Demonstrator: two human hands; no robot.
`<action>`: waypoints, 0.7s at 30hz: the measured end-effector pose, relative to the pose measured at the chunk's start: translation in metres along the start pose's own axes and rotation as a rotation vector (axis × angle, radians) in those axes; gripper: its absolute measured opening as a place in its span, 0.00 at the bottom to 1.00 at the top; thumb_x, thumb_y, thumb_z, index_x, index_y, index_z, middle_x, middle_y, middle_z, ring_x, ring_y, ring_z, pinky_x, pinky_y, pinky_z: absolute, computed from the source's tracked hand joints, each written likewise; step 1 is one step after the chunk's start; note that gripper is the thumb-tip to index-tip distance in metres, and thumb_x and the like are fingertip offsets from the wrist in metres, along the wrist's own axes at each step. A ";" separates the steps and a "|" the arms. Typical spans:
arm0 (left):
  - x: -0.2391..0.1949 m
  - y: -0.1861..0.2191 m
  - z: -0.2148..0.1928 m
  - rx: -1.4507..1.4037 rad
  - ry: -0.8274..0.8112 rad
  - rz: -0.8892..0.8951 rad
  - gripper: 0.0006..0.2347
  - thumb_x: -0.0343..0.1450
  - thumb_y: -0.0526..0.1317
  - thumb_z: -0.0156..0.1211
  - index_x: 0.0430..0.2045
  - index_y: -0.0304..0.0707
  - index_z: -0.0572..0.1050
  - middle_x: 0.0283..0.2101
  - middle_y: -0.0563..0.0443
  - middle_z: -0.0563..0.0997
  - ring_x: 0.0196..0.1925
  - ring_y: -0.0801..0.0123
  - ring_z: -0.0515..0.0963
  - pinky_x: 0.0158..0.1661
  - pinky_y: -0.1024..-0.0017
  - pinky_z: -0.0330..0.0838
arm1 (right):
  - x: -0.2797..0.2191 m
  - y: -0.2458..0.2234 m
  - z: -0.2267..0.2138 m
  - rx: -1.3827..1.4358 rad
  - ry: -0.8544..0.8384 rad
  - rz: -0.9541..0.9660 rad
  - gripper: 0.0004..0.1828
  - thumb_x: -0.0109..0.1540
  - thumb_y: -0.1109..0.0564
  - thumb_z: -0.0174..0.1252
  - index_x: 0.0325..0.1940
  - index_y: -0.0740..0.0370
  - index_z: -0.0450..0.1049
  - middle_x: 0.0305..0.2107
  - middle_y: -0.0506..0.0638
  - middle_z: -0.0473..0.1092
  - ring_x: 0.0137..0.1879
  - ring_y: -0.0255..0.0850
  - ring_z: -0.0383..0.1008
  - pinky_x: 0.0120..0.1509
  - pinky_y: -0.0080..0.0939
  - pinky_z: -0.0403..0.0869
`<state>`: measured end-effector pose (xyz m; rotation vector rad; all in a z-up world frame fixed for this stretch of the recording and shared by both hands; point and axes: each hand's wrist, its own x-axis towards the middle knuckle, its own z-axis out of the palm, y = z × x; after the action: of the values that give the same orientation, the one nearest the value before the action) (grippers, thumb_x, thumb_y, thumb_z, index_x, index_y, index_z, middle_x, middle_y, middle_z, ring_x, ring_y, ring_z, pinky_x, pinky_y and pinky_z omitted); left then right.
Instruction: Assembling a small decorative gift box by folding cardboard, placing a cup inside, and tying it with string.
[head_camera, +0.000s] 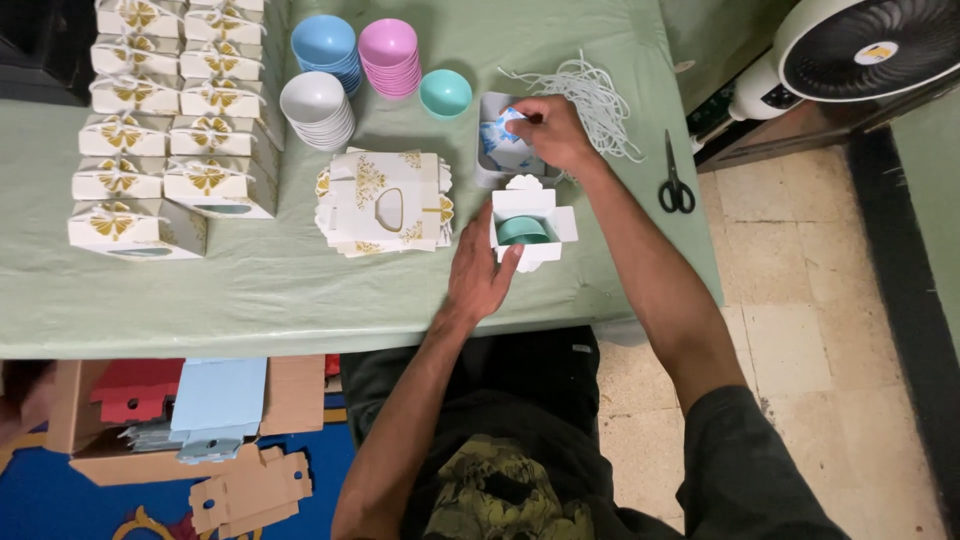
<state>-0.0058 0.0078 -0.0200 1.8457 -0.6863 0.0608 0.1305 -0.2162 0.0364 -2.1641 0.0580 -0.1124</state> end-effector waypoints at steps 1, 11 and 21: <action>0.001 0.002 0.000 -0.004 -0.001 0.004 0.33 0.78 0.56 0.38 0.71 0.27 0.48 0.72 0.29 0.59 0.72 0.38 0.62 0.68 0.50 0.56 | -0.012 -0.008 -0.008 -0.004 0.005 0.000 0.05 0.62 0.58 0.66 0.42 0.57 0.83 0.30 0.37 0.75 0.35 0.26 0.69 0.40 0.30 0.68; -0.002 0.007 0.001 0.043 0.017 -0.021 0.33 0.77 0.57 0.45 0.71 0.30 0.53 0.62 0.25 0.68 0.66 0.37 0.68 0.68 0.49 0.57 | -0.161 -0.039 -0.016 0.194 0.142 -0.297 0.09 0.62 0.67 0.66 0.47 0.66 0.82 0.27 0.54 0.73 0.35 0.37 0.75 0.42 0.40 0.76; 0.000 0.013 -0.003 0.060 0.001 -0.024 0.33 0.78 0.57 0.45 0.71 0.30 0.52 0.64 0.26 0.67 0.67 0.38 0.67 0.68 0.49 0.57 | -0.179 -0.039 -0.004 0.043 0.131 -0.373 0.09 0.58 0.71 0.66 0.40 0.63 0.83 0.26 0.54 0.77 0.33 0.39 0.76 0.40 0.40 0.76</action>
<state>-0.0111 0.0072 -0.0077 1.9114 -0.6679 0.0667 -0.0477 -0.1819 0.0605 -2.1006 -0.2718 -0.4643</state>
